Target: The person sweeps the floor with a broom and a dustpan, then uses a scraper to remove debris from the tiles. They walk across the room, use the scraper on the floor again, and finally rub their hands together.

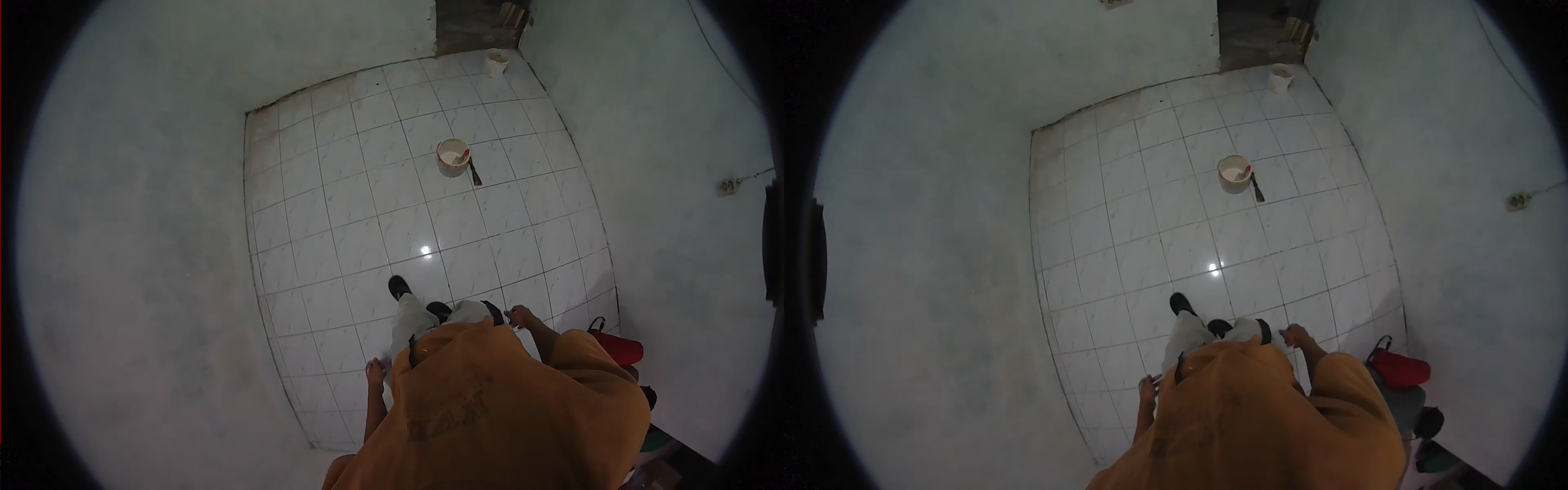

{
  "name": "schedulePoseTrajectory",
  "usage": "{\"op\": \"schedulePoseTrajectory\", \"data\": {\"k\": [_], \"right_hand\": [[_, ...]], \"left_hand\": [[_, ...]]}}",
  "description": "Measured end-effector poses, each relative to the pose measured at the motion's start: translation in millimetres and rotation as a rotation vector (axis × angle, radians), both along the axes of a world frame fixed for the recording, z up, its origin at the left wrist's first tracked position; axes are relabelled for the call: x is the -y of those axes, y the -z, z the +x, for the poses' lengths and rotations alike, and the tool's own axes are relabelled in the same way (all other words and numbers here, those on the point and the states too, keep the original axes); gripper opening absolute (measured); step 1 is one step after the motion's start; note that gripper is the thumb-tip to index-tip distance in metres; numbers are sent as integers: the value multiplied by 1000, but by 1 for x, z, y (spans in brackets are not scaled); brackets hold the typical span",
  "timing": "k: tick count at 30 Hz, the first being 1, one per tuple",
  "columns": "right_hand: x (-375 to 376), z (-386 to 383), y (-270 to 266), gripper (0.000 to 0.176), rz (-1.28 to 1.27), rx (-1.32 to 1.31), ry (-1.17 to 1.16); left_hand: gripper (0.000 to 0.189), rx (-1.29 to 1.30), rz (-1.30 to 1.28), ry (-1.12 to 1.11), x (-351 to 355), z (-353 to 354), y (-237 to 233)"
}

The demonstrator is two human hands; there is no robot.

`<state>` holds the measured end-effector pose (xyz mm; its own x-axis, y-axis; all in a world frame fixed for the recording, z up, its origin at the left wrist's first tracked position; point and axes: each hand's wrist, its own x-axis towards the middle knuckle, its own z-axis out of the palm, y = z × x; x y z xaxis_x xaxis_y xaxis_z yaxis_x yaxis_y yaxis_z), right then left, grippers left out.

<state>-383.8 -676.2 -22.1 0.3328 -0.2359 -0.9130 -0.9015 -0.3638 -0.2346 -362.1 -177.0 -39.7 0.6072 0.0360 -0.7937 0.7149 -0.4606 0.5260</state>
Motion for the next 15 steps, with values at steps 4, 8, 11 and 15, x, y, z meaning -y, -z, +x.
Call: {"op": "schedulePoseTrajectory", "data": {"k": [4, 8, 11, 15], "right_hand": [[-10, -6, 24, 45, 67, 120, -93], [-41, 28, -18, 52, 45, 100, 179], [-52, 70, -23, 52, 41, -2, 217], [-73, 116, -22, 46, 66, 157, 431]], "left_hand": [[28, 302, 471, 834, -25, 21, 56], [27, 250, 326, 673, -31, 94, 20], [26, 309, 273, 664, -33, 165, 0], [23, 149, 28, 277, -40, 276, -11]]}}
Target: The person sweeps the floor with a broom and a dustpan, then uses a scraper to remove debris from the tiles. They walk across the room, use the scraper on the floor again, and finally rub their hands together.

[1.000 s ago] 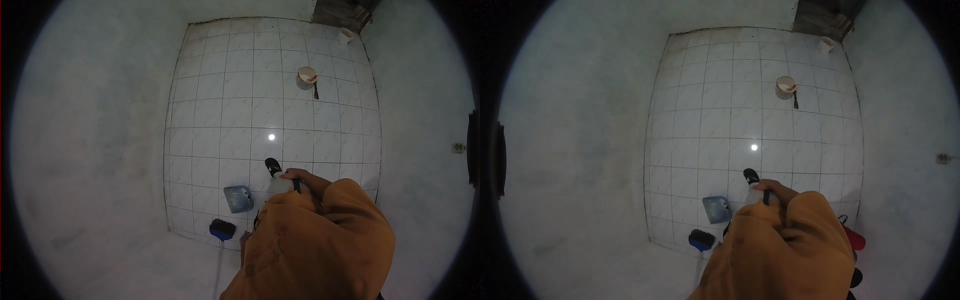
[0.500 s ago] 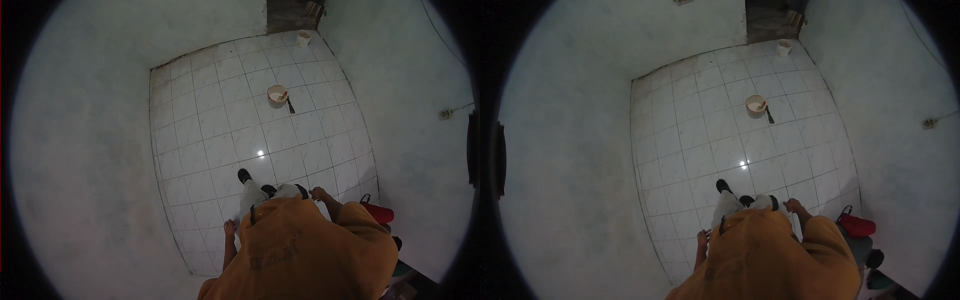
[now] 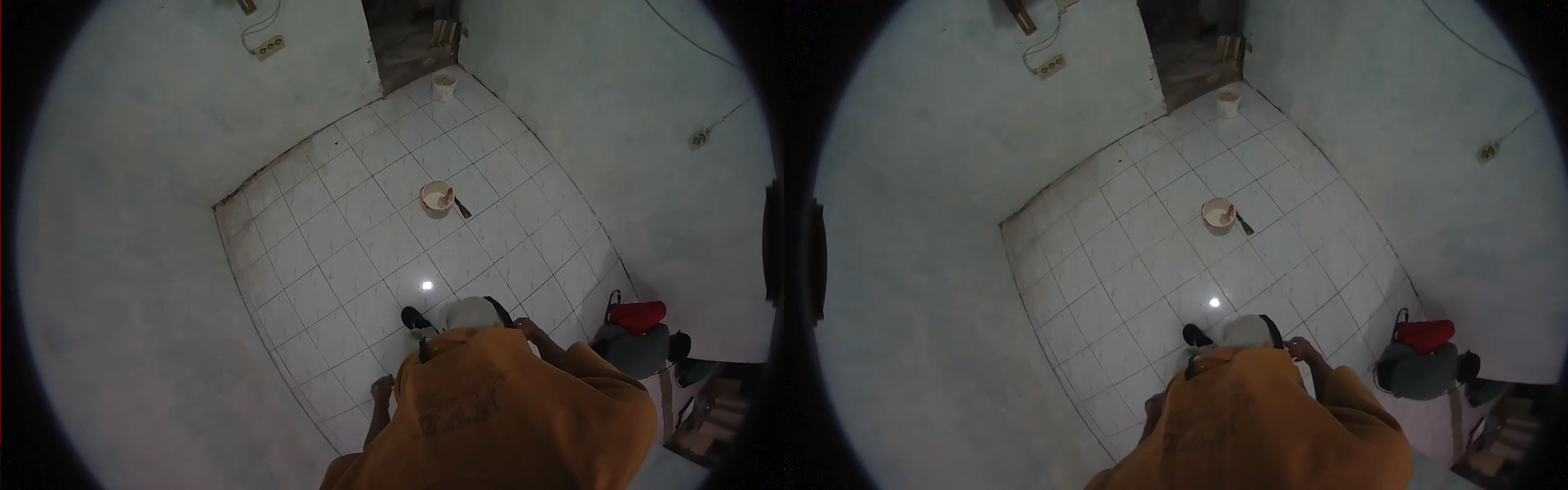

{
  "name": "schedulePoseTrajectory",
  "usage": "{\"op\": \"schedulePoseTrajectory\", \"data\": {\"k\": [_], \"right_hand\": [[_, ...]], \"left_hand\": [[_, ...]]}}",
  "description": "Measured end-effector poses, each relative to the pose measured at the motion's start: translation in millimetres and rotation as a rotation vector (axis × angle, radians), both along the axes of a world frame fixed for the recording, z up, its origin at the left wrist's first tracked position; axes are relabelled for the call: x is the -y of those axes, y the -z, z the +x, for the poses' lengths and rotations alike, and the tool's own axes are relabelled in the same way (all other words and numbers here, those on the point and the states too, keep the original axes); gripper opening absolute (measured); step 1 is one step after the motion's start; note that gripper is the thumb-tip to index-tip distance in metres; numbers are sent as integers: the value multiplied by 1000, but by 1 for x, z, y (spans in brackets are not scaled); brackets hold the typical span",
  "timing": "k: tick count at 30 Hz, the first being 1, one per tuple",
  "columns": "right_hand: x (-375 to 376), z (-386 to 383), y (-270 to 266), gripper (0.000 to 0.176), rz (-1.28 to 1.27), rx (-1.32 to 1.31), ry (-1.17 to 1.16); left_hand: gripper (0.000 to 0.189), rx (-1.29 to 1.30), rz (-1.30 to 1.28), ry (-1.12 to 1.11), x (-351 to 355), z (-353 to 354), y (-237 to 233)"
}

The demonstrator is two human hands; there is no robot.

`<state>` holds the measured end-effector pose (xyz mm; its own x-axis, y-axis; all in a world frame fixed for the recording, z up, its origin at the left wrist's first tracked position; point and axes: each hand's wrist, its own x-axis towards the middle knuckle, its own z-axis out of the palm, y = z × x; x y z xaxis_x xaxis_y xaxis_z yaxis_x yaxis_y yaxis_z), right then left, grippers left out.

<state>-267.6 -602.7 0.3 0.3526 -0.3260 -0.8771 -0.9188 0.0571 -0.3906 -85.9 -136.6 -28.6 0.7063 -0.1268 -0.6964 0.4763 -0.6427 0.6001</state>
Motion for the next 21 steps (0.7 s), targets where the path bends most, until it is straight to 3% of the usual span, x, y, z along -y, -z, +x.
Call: {"op": "schedulePoseTrajectory", "data": {"k": [2, 4, 5, 7, 11, 13, 17, 19, 21], "right_hand": [[-7, 9, 34, 47, 17, 155, 113], [-23, 20, 38, 46, -40, 139, 187], [-26, 23, 44, 45, -102, 121, 231], [-37, 26, 55, 44, -124, 87, 287], [-55, 47, 62, 43, 66, 33, 439], [-53, 88, 23, 38, 107, -242, 361], [-31, 148, 27, 40, 228, -295, 373], [-3, 196, 27, 42, 191, -229, 384], [35, 240, 33, 45, 170, -55, 414]], "left_hand": [[20, -36, -218, -198, -11, 60, 16], [19, 68, -240, -108, -15, 126, 24], [18, 91, -134, -26, -12, 158, 27], [20, 187, -290, -2, 2, 222, 35], [21, 279, -348, 120, 55, 326, 39], [20, 301, -363, 183, 87, 362, 39], [25, 494, -291, 462, 140, 409, -9], [31, 448, -190, 494, 163, 429, -25], [33, 416, -265, 409, 159, 451, 11]]}}
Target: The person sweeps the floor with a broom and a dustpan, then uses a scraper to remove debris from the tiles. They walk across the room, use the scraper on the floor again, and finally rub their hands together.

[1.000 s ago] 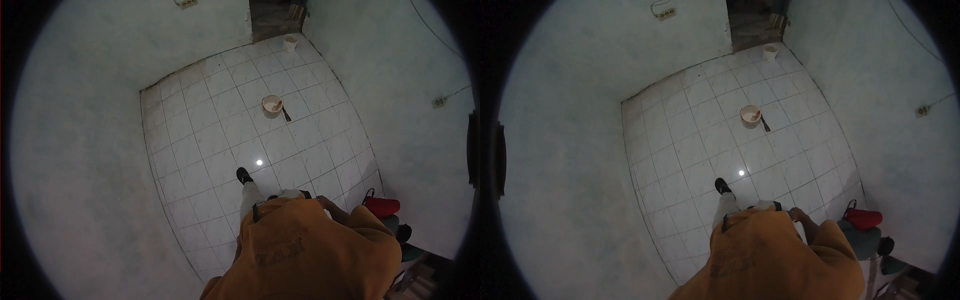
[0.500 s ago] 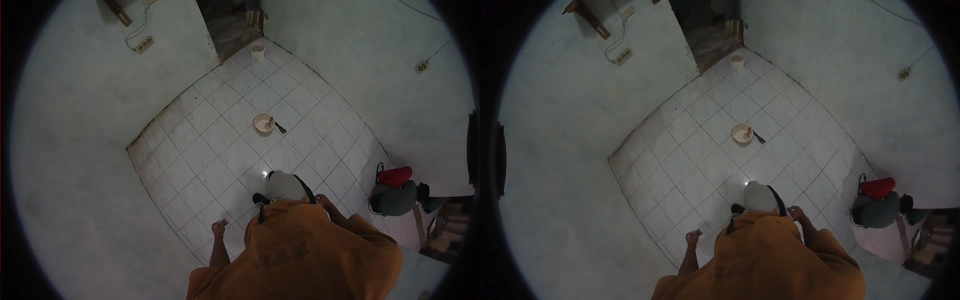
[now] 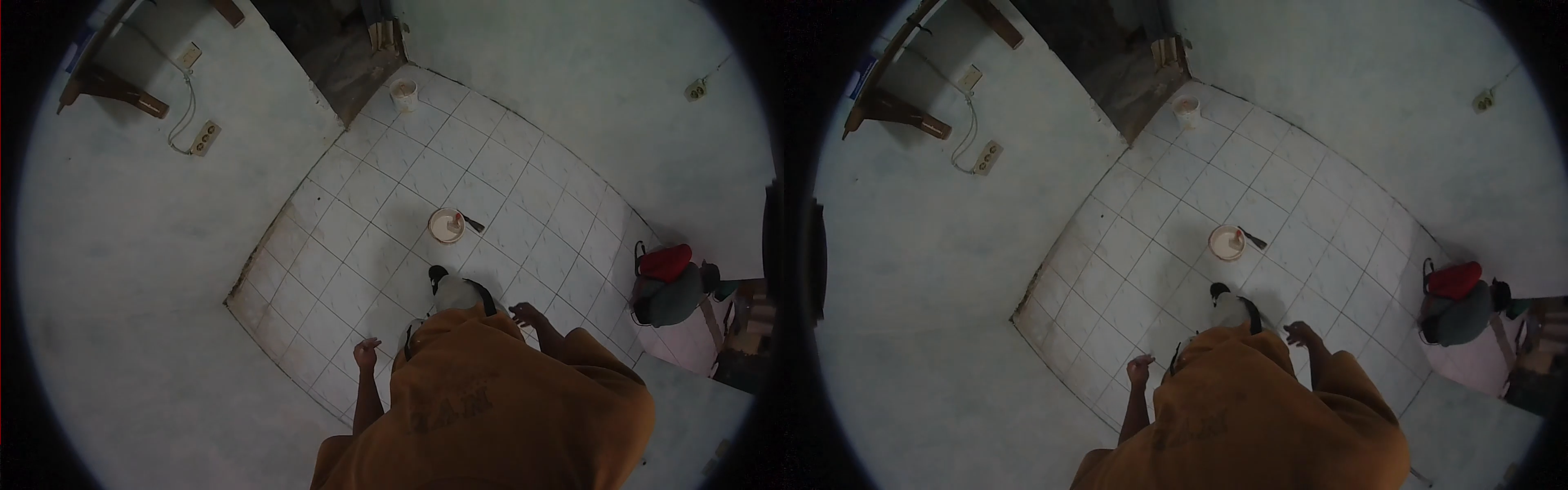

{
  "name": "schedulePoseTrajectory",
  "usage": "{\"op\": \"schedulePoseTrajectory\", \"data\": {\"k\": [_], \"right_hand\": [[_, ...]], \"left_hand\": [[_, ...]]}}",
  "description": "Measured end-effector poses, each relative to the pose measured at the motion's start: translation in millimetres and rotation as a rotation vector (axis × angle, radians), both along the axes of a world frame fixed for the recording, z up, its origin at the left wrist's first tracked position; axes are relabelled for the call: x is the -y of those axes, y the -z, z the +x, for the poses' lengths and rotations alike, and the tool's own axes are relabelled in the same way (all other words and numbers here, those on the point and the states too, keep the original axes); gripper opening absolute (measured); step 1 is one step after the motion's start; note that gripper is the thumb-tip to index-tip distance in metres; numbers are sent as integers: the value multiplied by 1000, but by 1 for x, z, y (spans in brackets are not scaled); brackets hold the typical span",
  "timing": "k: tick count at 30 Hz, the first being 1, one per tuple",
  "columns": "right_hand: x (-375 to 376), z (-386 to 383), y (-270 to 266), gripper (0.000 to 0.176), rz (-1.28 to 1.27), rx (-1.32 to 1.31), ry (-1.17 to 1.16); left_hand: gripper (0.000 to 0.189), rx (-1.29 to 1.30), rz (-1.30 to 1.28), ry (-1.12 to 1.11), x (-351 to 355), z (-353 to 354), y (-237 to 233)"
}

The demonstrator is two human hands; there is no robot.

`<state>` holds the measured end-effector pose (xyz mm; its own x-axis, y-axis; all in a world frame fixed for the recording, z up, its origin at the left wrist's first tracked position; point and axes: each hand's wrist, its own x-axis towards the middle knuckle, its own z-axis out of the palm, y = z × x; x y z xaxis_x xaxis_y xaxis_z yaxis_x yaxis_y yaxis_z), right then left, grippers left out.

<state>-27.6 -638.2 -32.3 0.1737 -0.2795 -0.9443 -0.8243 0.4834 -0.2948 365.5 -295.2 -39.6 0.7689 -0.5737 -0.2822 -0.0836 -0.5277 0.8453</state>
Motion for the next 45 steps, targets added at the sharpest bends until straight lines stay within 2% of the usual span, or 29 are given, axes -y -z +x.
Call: {"op": "schedulePoseTrajectory", "data": {"k": [2, 4, 5, 8, 12, 15, 17, 19, 21, 23, 25, 26, 28, 29, 31, 32, 35, 37, 38, 40, 42, 45], "right_hand": [[37, 49, -1, 43, -177, 118, 39], [72, 98, -21, 43, -358, 232, 25], [88, 123, -38, 42, -418, 260, 10], [117, 173, -60, 41, -461, 338, 52], [122, 200, -50, 40, -453, 262, 67], [92, 197, -23, 39, -383, 144, 216], [58, 188, 0, 42, -266, 67, 335], [20, 193, -4, 38, -175, -51, 327], [-9, 205, -3, 36, -34, -161, 206], [-29, 223, -3, 35, 6, -165, 180], [-49, 239, 1, 36, -6, -128, 179], [-60, 244, 6, 36, 8, -133, 194], [-68, 258, 17, 36, -186, 60, 484], [-66, 265, 21, 37, -212, 47, 387], [-64, 273, 53, 37, -267, 51, 362], [-65, 274, 70, 37, -322, 51, 322], [-45, 307, 41, 38, -292, 79, 478], [-26, 331, 37, 39, -215, 32, 564], [-18, 335, 36, 40, -161, -12, 608], [-1, 345, 35, 41, -117, -20, 638], [25, 346, 32, 43, -83, -25, 659], [75, 350, 24, 45, -70, -7, 611]], "left_hand": [[34, -66, -58, -55, -8, 19, 11], [33, 61, 116, 70, -6, 29, 4], [27, 440, 218, 345, -5, 38, -4], [22, 460, 363, 426, -7, 55, -5], [20, 373, 516, 495, -14, 98, -1], [19, 377, 618, 601, -2, 145, -8], [19, 497, 735, 757, 15, 185, -17], [18, 635, 825, 897, 35, 224, -26], [18, 515, 638, 701, 56, 270, -28], [17, 113, 126, 293, 72, 318, -19], [17, 103, 151, 329, 93, 368, -15], [18, 259, 220, 479, 101, 394, -11], [20, 219, 105, 441, 123, 426, -10], [20, 223, 104, 456, 133, 440, -9], [19, 444, 138, 677, 154, 463, 3], [19, 447, 137, 695, 164, 467, 5], [19, 498, 10, 778, 205, 467, 16], [22, 341, -144, 792, 235, 467, 36], [22, 332, -137, 810, 246, 459, 29], [25, -164, 82, 485, 271, 451, 21], [27, -190, 122, 483, 295, 451, 17], [26, -31, 160, 581, 338, 455, 7]]}}
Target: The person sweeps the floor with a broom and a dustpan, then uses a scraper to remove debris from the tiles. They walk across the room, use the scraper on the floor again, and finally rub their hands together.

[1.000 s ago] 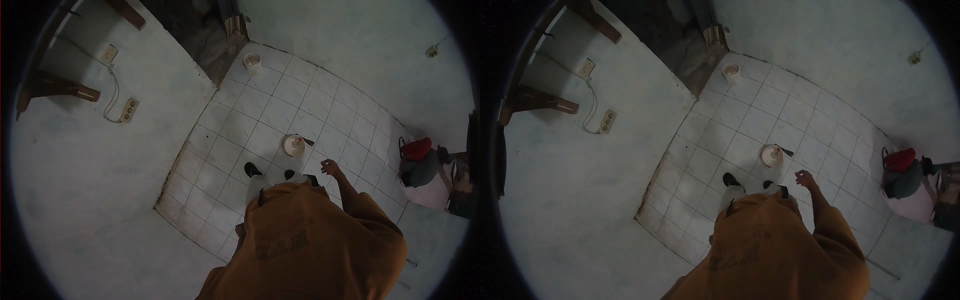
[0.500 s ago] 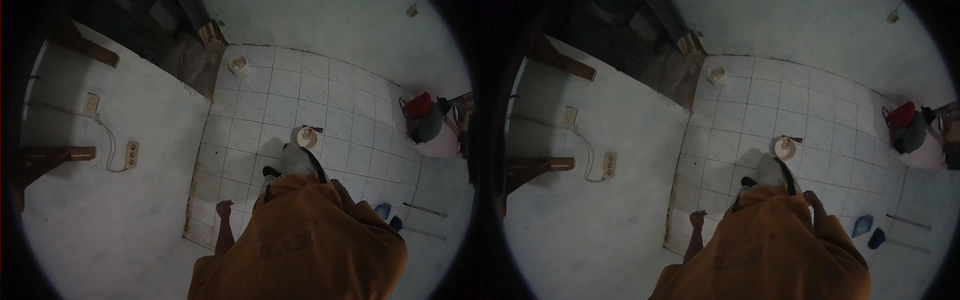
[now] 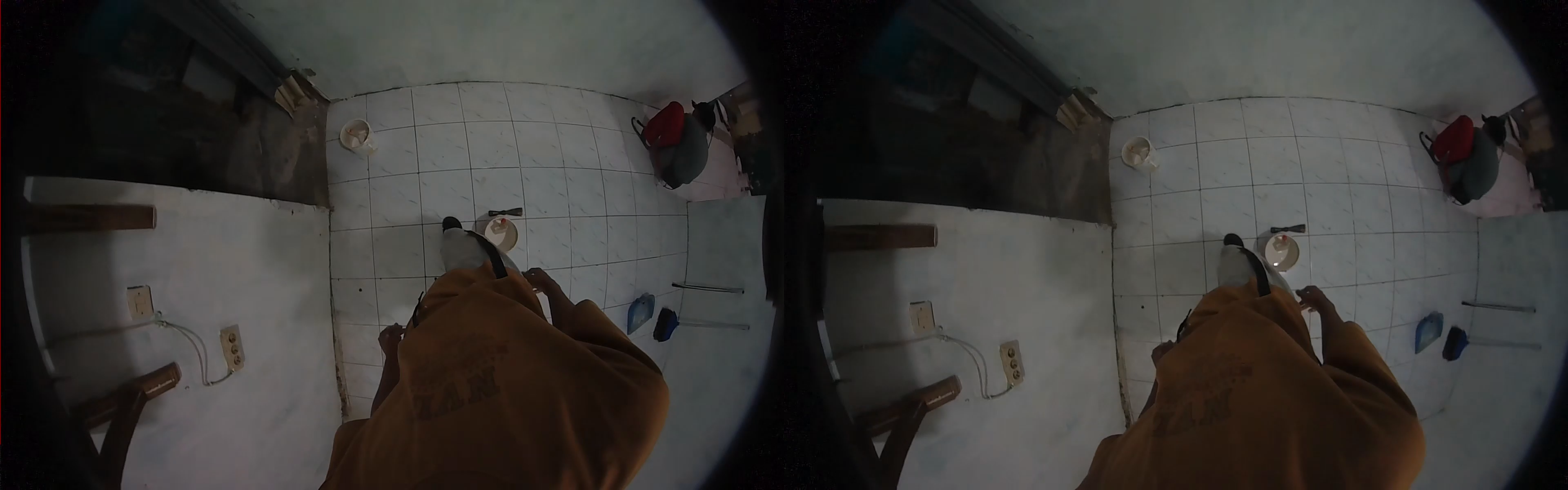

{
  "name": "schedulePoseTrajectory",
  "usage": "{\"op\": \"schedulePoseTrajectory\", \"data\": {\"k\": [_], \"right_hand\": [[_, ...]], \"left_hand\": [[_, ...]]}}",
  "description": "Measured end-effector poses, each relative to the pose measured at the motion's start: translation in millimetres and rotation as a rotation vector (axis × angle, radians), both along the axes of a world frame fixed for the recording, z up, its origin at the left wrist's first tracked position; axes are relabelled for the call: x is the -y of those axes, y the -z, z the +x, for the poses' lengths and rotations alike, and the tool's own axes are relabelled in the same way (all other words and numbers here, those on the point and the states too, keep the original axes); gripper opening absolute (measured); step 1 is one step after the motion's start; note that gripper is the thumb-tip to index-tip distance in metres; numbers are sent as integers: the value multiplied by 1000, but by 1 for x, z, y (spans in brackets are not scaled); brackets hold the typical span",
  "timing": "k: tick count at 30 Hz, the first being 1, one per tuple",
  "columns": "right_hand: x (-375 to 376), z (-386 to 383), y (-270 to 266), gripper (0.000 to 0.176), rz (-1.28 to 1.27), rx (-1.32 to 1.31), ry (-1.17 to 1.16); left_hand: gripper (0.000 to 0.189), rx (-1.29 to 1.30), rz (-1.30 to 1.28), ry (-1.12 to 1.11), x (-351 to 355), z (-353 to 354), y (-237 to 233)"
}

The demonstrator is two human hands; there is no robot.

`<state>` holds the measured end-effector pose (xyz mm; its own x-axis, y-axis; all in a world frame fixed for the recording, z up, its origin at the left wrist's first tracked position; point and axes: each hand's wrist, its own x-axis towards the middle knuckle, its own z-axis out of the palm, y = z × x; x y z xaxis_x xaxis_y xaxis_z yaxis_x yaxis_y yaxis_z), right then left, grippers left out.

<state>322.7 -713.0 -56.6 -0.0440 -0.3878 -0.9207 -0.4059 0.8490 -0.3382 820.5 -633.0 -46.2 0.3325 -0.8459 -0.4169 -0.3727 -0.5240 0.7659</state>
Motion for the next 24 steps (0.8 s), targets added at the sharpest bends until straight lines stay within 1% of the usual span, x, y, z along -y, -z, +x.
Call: {"op": "schedulePoseTrajectory", "data": {"k": [2, 3, 4, 5, 6, 7, 8, 9, 10, 11, 12, 13, 14, 15, 17, 18, 20, 23, 24], "right_hand": [[40, 4, -19, 45, -84, -36, 76], [67, 4, -31, 43, -49, -43, 49], [95, 7, -47, 43, -94, -63, -129], [125, 10, -63, 42, -136, -84, -309], [155, 17, -83, 43, -306, -38, -584], [184, 29, -114, 45, -469, 14, -866], [217, 58, -228, 46, -435, 203, -698], [233, 74, -269, 47, -368, 348, -537], [251, 88, -312, 49, -571, 714, -525], [265, 102, -358, 52, -764, 977, -501], [268, 117, -377, 57, -951, 1313, -360], [273, 128, -397, 56, -1055, 1500, -363], [276, 138, -416, 56, -1143, 1636, -394], [276, 154, -434, 55, -1236, 1756, -444], [282, 160, -471, 54, -1409, 1831, -535], [284, 158, -486, 53, -1488, 1824, -550], [290, 149, -510, 52, -1635, 1749, -529], [308, 143, -528, 51, -1811, 1553, -513], [315, 143, -532, 50, -1856, 1481, -508]], "left_hand": [[25, 99, -6, 64, 23, -1, -7], [24, 149, -8, 94, 33, -2, -9], [19, 573, -364, 486, 42, 14, 19], [14, 294, -366, 280, 61, 9, 5], [14, 370, -305, 343, 81, 10, 3], [15, 442, -236, 401, 97, 12, 3], [15, 476, -250, 421, 115, 12, 0], [16, 512, -265, 445, 132, 11, -6], [16, 526, -183, 421, 150, 10, -9], [16, 522, -194, 417, 167, 7, -9], [17, 443, -304, 355, 184, 6, -10], [18, 363, -408, 300, 197, 7, -11], [21, 394, -362, 319, 207, 12, 7], [21, 392, -355, 337, 217, 11, 2], [21, 281, -245, 293, 242, 4, 0], [21, 283, -230, 316, 251, 3, -1], [19, 273, -404, 432, 261, 15, 15], [19, 248, -717, 565, 308, 21, 42], [17, -159, -390, 257, 325, -2, -36]]}}
